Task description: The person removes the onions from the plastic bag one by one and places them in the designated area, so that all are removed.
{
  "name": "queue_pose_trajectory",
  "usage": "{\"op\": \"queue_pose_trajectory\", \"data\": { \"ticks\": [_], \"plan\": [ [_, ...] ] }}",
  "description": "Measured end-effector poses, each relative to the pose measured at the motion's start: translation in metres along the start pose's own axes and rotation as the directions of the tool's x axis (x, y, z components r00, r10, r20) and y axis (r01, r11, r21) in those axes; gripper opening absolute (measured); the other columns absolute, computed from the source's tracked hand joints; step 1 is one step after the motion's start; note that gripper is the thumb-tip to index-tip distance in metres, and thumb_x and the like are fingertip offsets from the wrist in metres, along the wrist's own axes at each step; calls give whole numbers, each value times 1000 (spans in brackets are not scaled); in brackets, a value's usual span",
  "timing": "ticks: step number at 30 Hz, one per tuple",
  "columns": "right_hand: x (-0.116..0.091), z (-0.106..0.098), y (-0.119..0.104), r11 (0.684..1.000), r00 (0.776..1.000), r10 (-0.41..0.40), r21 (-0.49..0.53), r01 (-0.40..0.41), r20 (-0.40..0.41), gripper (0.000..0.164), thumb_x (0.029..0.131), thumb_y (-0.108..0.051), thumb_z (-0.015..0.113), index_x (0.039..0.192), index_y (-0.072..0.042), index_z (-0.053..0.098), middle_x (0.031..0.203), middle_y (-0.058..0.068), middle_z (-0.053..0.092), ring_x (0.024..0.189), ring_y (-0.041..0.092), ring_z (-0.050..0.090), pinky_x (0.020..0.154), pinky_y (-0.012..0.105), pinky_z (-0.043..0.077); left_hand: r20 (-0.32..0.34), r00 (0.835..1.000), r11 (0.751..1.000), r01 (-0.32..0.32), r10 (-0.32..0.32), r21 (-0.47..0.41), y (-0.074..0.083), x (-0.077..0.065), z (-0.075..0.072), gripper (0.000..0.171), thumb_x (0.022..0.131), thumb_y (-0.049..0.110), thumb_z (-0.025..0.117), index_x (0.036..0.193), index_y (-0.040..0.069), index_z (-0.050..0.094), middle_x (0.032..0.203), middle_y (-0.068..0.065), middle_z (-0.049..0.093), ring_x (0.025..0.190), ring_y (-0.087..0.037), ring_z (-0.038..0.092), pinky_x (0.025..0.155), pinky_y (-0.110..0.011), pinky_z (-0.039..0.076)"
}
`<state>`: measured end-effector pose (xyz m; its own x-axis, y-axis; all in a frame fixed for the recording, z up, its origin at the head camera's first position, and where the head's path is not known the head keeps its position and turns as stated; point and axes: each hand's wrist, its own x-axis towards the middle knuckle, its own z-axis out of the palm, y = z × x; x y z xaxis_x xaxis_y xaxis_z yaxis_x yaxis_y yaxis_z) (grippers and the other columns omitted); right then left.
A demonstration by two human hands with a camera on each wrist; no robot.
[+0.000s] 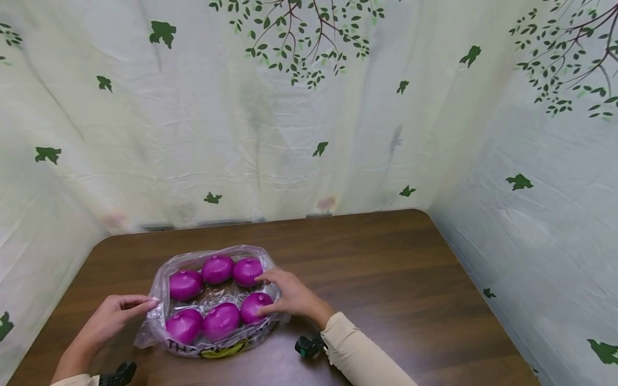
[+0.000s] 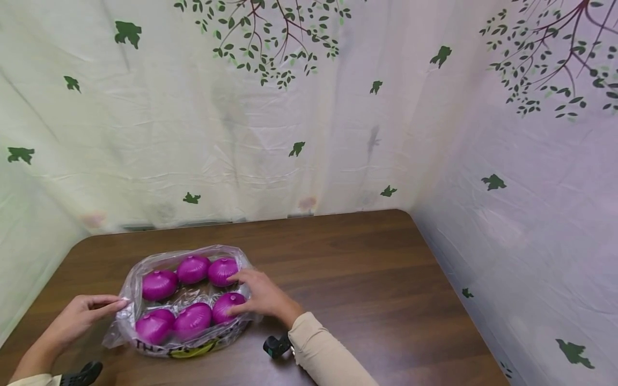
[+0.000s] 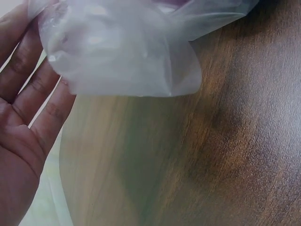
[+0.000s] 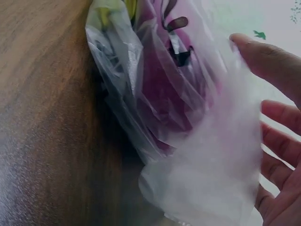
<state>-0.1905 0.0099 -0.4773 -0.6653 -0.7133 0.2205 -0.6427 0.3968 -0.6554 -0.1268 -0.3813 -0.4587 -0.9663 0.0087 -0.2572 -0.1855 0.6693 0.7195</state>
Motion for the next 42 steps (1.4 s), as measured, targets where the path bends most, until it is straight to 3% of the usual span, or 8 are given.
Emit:
{"op": "queue_pose_trajectory", "data": {
  "ticks": [10,22,31,42],
  "plan": [
    [0,4,-4,992,996,69,-109,-61,64,69,73,-38,84,130,-11,58,131,0,58,121,11,51,105,31,35,-9,1000,1000,-14,14,-18,-4,-1,5,41,95,30,62,111,-6,68,107,-10,69,88,9,53,73,-22,47],
    [3,13,-3,979,989,77,-197,-51,124,69,72,-44,83,130,-15,59,132,-4,57,126,9,46,107,41,33,-17,1000,999,-23,22,-44,-7,0,5,40,95,28,62,111,-9,68,105,-9,70,88,8,54,73,-20,47],
    [4,15,-3,964,989,35,-267,5,145,69,72,-46,83,129,-15,60,127,-4,59,119,7,50,101,30,36,-11,1000,999,-8,7,-40,-6,1,5,42,95,30,62,110,-9,67,106,-12,69,86,6,55,72,-21,48],
    [2,16,-2,961,988,56,-276,-15,141,73,69,-45,84,132,-17,58,129,-4,59,119,7,51,94,26,37,5,1000,999,1,-1,-33,-3,4,2,43,96,31,61,111,-9,67,107,-11,69,87,6,54,78,-30,48]
  ]
}}
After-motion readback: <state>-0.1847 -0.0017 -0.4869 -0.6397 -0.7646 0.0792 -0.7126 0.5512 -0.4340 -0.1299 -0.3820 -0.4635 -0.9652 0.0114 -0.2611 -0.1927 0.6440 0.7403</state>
